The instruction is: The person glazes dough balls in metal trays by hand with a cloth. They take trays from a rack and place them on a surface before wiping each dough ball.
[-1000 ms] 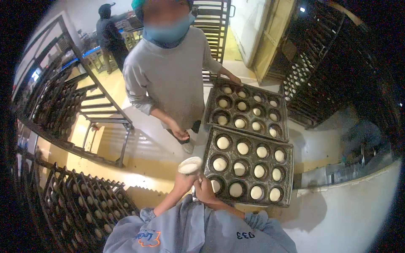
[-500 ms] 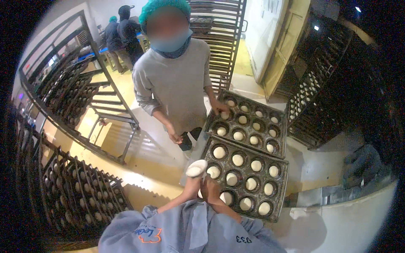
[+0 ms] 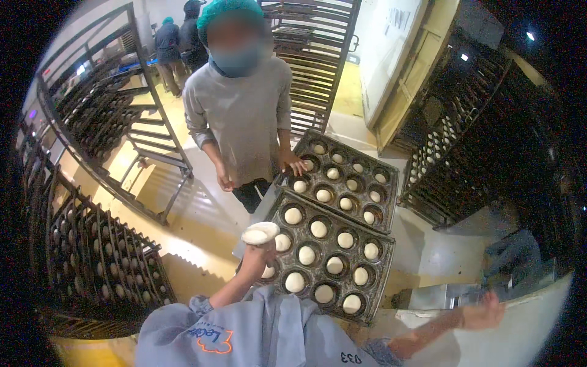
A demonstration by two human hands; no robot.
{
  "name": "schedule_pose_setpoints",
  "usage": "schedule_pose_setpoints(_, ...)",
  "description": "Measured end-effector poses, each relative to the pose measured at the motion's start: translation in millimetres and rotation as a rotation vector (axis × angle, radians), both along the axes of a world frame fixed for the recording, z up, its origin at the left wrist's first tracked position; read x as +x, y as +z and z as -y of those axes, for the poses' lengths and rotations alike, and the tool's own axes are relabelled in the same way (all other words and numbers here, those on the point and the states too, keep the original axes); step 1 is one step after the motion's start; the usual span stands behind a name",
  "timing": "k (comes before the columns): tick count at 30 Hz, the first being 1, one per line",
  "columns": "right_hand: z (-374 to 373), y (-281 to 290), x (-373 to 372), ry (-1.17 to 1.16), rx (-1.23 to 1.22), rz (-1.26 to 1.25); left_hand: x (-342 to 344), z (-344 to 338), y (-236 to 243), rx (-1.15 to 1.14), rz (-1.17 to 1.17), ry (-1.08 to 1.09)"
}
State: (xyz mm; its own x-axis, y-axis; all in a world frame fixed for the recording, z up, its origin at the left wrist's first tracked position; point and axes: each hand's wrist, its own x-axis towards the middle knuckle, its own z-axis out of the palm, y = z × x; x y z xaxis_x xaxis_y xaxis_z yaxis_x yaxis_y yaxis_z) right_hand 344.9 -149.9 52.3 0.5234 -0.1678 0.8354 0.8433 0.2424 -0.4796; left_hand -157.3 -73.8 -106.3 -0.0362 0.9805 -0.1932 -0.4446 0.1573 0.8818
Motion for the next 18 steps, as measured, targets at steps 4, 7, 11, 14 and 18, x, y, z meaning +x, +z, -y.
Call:
schedule_pose_setpoints(4,-2,-45,-11,-0.030,-0.042,0.114,16,23,-7,0.237,-0.681,0.159)
schedule_pose_setpoints(7,-37,-110,-113,0.226,-0.573,-0.012,18,32,-32,0.156,-0.192,-0.004)
schedule_pose_setpoints(11,-22,-149,-259,1.130,-0.923,-0.147,45,33,-5,0.150,0.235,-0.254)
schedule_pose_setpoints(14,-25,-165,-269,1.113,-0.747,0.630,67,42,50,-0.078,0.364,-0.281)
schedule_pose_setpoints(18,-40,-148,-272,1.217,-0.609,0.836,71,49,46,-0.294,0.623,-0.548)
